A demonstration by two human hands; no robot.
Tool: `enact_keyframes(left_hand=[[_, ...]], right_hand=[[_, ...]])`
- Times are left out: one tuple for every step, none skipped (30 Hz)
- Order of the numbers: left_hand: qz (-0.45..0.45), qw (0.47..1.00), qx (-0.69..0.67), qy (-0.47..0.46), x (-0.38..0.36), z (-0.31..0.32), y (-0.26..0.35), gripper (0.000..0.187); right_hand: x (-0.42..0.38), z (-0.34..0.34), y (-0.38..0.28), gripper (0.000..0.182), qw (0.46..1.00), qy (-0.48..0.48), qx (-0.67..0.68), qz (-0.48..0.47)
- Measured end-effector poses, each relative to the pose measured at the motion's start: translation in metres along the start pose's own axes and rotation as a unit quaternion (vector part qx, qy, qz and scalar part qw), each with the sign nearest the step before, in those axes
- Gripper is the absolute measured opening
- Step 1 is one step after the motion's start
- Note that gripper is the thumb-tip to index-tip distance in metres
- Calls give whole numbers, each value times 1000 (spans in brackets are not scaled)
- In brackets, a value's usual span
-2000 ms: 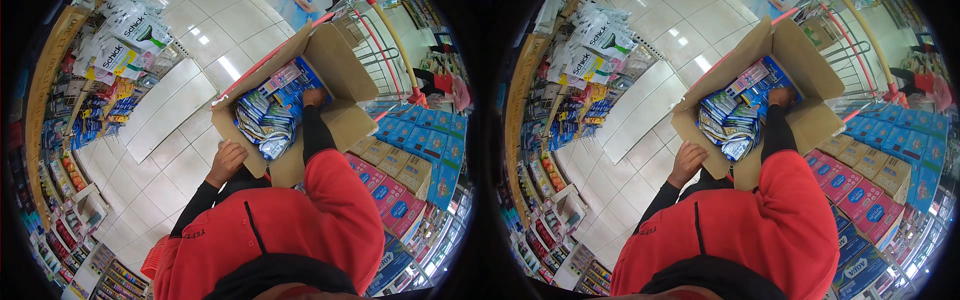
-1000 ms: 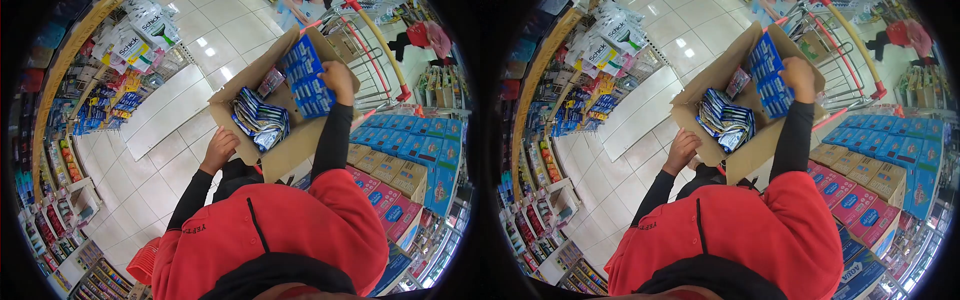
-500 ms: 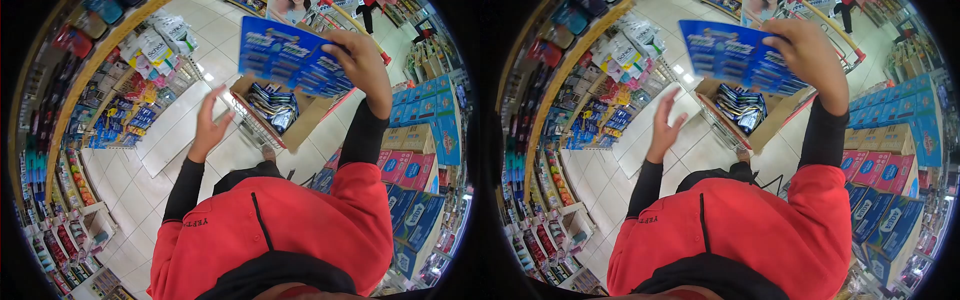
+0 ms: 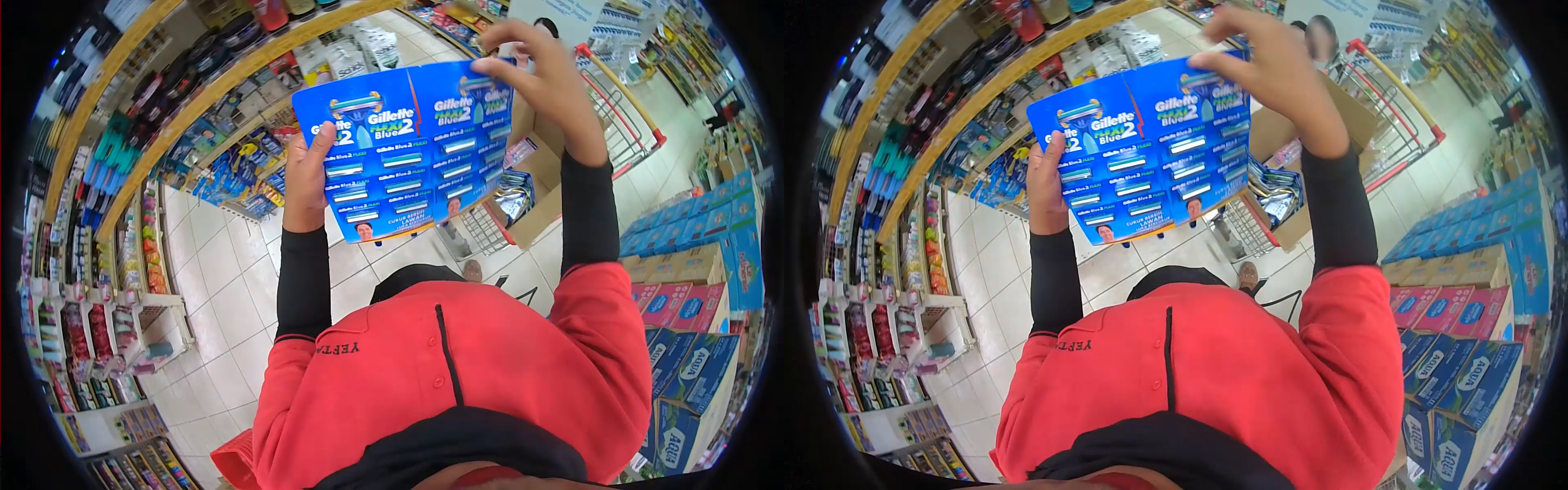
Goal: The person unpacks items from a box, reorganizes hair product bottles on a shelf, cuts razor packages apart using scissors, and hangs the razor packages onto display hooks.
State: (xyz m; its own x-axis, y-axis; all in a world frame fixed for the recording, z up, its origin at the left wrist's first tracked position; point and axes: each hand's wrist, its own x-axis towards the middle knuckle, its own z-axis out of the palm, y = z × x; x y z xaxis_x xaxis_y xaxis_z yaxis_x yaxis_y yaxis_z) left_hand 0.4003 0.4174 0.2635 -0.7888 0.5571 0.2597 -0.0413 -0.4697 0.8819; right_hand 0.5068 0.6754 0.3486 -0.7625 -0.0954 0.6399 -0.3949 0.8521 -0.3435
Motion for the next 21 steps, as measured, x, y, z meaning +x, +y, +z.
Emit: enact_keyframes(left_hand=[[18,1000,-18,10,-3,-3,5,27],[26,999,-16,15,-6,-6,10,27],[48,998,-40,25,-7,-10,13,28],[69,995,-63,35,-9,-11,14,29],[77,994,-73,39,-9,-14,15,32],[82,993,-73,44,-10,-17,15,32],[70,994,-81,29,-10,-17,14,32],[57,994,-89,15,-11,-18,13,33],[48,995,-89,11,-12,-19,10,35],[49,995,-88,13,-12,-18,7,35],[34,991,-130,19,-11,-15,2,36],[18,985,-171,23,-10,-12,-1,36],[12,980,-198,10,-9,-10,-2,37],[14,980,-197,8,-6,-9,-5,37],[1,981,-193,13,-4,-9,-8,37],[-13,982,-188,18,-1,-8,-11,38],[0,986,-166,13,2,-5,-14,37],[1,986,-166,11,4,-1,-18,37],[-9,985,-169,20,6,1,-21,37],[-20,984,-172,29,7,3,-25,37],[-33,983,-181,21,10,3,-28,37]], right_hand=[[-10,1,1,28,996,81,17,25],[-17,6,1,31,985,162,35,50],[-24,19,1,31,986,160,38,40],[-36,35,4,34,962,146,204,108],[-44,46,2,36,907,124,362,176],[-47,54,-10,31,795,113,533,266],[-54,62,-9,29,771,116,566,270],[-58,68,-7,27,744,119,597,275],[-56,69,-11,27,745,116,597,274],[-52,72,-18,26,729,121,620,264],[-49,75,-24,25,712,127,642,254],[-48,79,-27,25,710,127,644,254],[-46,83,-29,25,684,116,671,262],[-44,87,-30,25,657,104,697,269],[-42,92,-34,28,641,123,704,281],[-40,97,-35,28,642,123,703,279],[-40,103,-35,29,617,110,720,296],[-40,110,-34,30,591,97,737,313],[-36,117,-35,26,513,63,813,268],[-35,122,-38,26,514,63,813,267],[-31,122,-50,28,560,76,757,329]])
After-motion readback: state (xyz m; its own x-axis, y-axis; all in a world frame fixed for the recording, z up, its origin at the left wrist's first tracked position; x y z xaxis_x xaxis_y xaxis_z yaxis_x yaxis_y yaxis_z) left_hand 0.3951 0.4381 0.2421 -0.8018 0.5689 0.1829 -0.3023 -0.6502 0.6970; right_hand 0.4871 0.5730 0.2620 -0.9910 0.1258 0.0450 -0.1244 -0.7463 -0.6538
